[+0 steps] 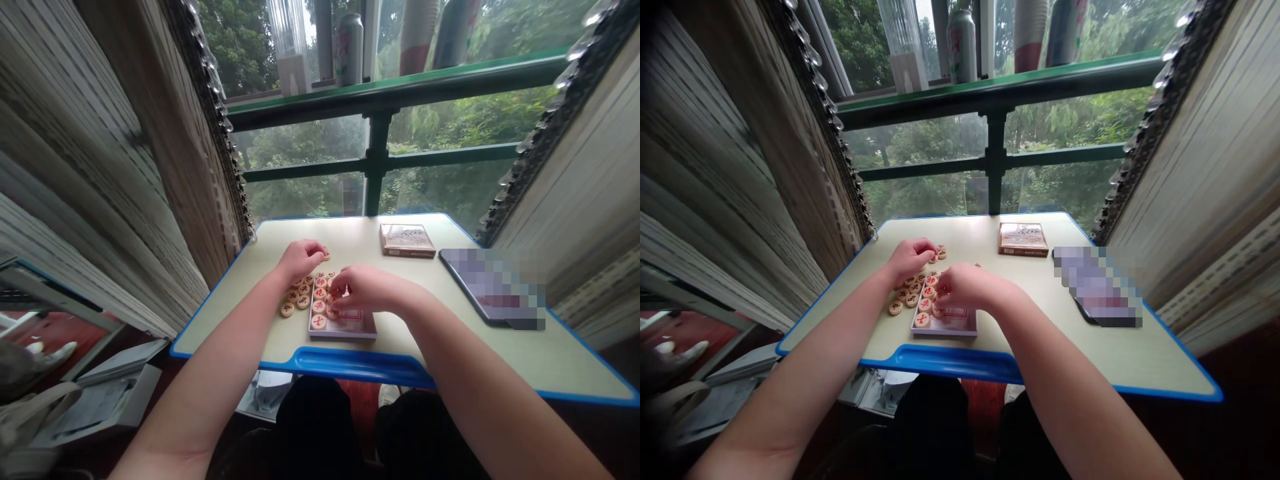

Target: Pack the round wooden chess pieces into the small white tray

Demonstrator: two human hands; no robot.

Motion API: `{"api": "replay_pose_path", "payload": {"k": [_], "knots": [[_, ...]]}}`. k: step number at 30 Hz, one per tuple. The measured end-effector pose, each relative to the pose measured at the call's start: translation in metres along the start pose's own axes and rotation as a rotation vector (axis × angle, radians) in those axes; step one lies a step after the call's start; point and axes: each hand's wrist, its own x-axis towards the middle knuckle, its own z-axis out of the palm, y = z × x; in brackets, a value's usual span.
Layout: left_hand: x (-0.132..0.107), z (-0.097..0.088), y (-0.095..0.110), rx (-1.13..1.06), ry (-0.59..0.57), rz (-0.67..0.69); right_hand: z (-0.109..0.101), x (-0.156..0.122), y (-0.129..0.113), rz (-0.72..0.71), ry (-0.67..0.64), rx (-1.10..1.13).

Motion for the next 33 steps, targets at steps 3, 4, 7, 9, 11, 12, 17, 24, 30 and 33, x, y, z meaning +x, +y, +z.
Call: {"api": "replay_pose_path", "payload": {"k": [3,4,7,9,11,12,17,24,30,33], "knots": [[0.0003,0.001,-0.001,0.039,-0.016,0.014,0.0014,0.0006,-0.0008,0.027,-0.008,-0.016],[0.0003,0.0014,-0.001,0.052,-0.02,0.021,0.0021,0.001,-0.0012,0.025,0.002,-0.027],[0.0002,0.002,0.0003,0.077,-0.016,0.036,0.0039,0.0027,-0.0019,0.017,0.033,-0.063],[-0.0001,0.0017,0.0017,0.089,-0.011,0.033,0.0051,0.004,-0.0016,0.047,0.024,-0.086],[-0.0003,0.0012,0.0028,0.106,-0.009,0.031,0.0062,0.0053,-0.001,0.077,0.012,-0.102],[-0.0004,0.0008,0.003,0.116,-0.01,0.035,0.0067,0.0059,-0.0008,0.083,0.007,-0.108],[0.0001,-0.0001,0.0021,0.145,-0.021,0.071,0.0093,0.0078,-0.0008,0.081,0.007,-0.136],[0.0007,0.0022,0.0006,0.101,-0.047,0.05,0.0083,0.0068,-0.0042,0.13,0.001,-0.126],[-0.0007,0.0008,0.0006,0.141,-0.052,0.07,0.0062,0.0058,-0.0074,0.109,-0.003,-0.115],[-0.0004,0.0003,-0.0002,0.16,-0.055,0.071,0.0049,0.0045,-0.0096,0.098,-0.011,-0.117]]}}
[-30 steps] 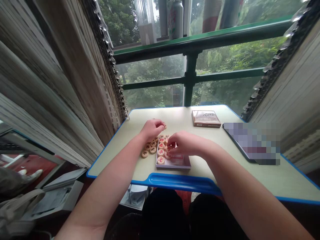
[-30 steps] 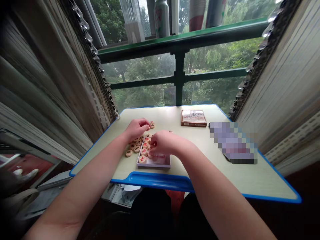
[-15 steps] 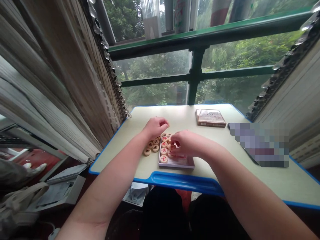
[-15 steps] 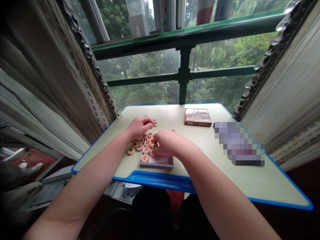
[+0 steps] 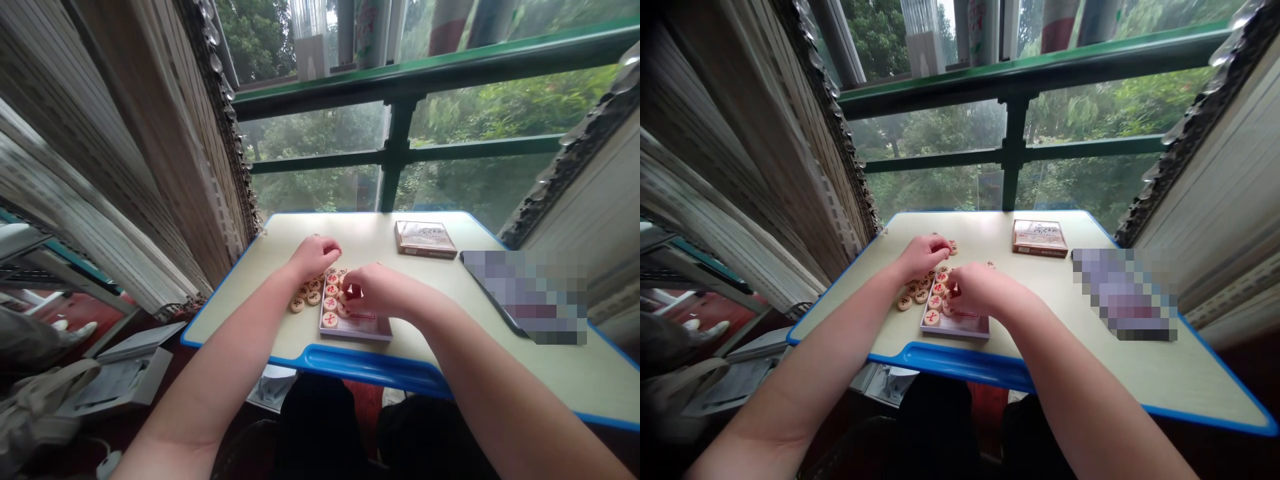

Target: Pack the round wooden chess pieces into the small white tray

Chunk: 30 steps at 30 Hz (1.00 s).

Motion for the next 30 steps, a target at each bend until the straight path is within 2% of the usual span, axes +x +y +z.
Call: {"api": "replay_pose_path", "payload": {"k": [7,17,30], "knots": [[-0.0007,0.0027,-0.0024,-0.003,-0.032,0.01,0.0022,0.0007,0.0045,-0.039,-0.003,0.008],[-0.0005,0.0003,0.0002,0.032,-0.028,0.023,0.002,0.0005,0.0021,0.056,0.039,-0.034],[-0.0018,-0.001,0.0012,0.118,-0.042,0.059,0.0067,0.0021,0.0051,0.031,0.071,-0.021]]}}
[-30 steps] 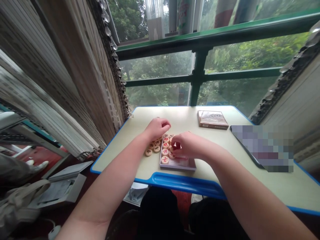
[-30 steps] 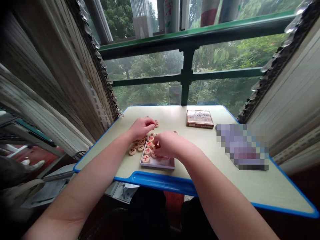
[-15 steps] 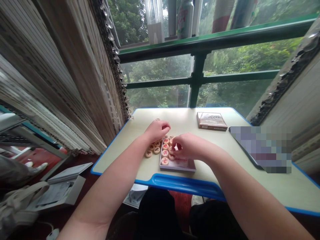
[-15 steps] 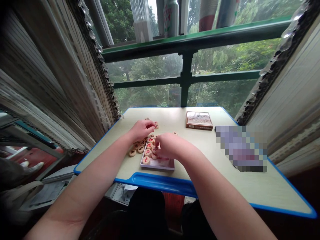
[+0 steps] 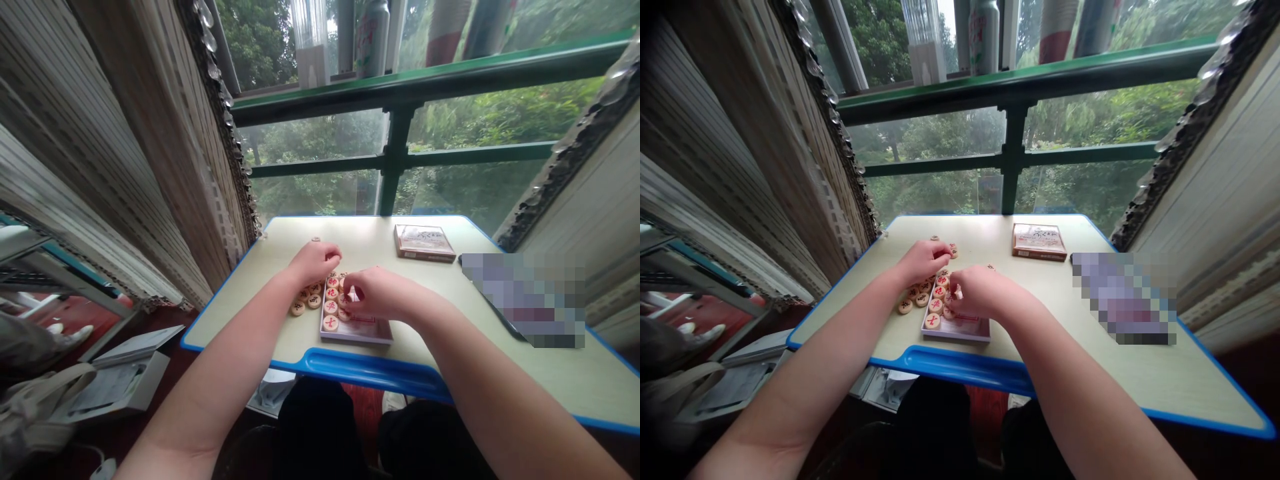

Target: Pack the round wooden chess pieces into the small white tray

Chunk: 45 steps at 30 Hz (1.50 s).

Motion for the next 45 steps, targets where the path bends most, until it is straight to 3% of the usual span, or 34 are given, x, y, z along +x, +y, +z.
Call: {"api": "replay_pose_path", "payload": {"k": [18,26,45], "knots": [[-0.0006,-0.0026,-0.0014,0.074,-0.012,0.055,0.0047,0.0021,-0.0011,-0.013,0.03,-0.044],[-0.0006,-0.0053,-0.0003,0.206,-0.029,0.064,0.0011,0.0012,-0.0027,-0.001,0.024,-0.032],[-0.0012,-0.008,0.0017,0.228,-0.041,0.057,0.004,0.0044,0.0013,0.002,0.055,-0.039]]}}
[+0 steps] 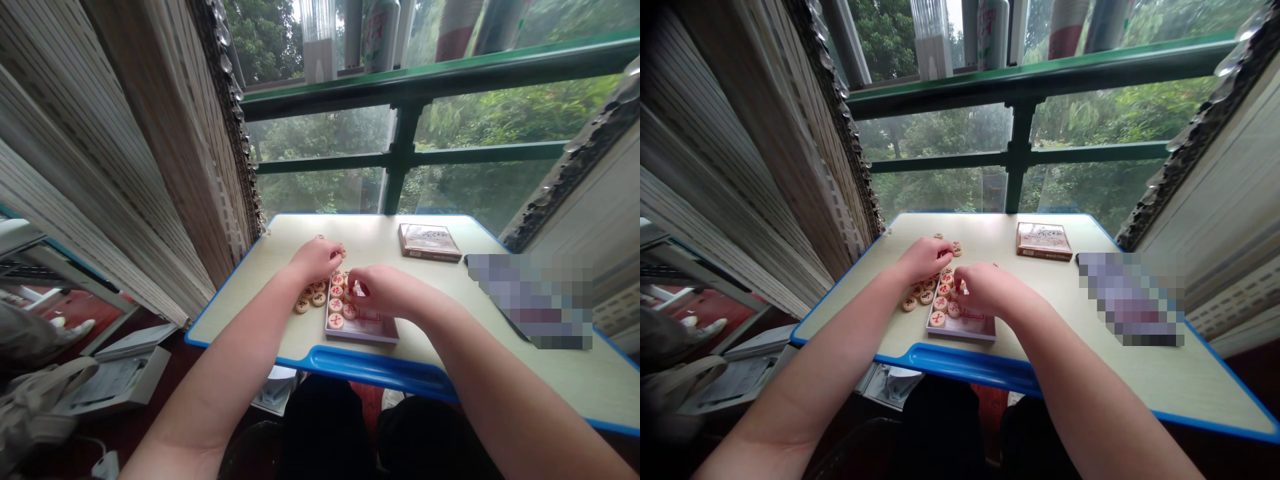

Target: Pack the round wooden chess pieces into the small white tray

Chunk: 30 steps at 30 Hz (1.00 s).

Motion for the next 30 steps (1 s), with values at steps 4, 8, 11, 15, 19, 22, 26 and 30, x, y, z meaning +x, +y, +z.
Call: {"api": "replay_pose_path", "payload": {"k": [4,8,11,15,19,22,26,30], "knots": [[0.0,0.0,0.0,0.015,-0.008,0.003,0.001,0.0,0.0,-0.011,0.006,0.023],[0.0,0.001,0.0,0.001,-0.01,0.005,0.0,-0.001,0.003,-0.017,0.032,0.044],[0.001,0.003,-0.003,-0.059,0.018,-0.024,-0.002,0.0,0.004,-0.033,0.059,0.075],[0.005,0.007,-0.012,-0.15,0.108,-0.185,-0.005,0.005,0.009,-0.014,0.213,0.125],[0.008,0.009,-0.023,-0.206,0.182,-0.318,-0.001,0.014,0.023,0.09,0.434,0.183],[0.01,0.013,-0.025,-0.221,0.165,-0.291,0.005,0.021,0.036,0.176,0.567,0.222],[0.011,0.023,-0.019,-0.17,0.037,-0.097,0.013,0.028,0.048,0.259,0.599,0.326],[0.011,0.029,-0.014,-0.118,-0.089,-0.042,0.018,0.034,0.055,0.299,0.537,0.335]]}}
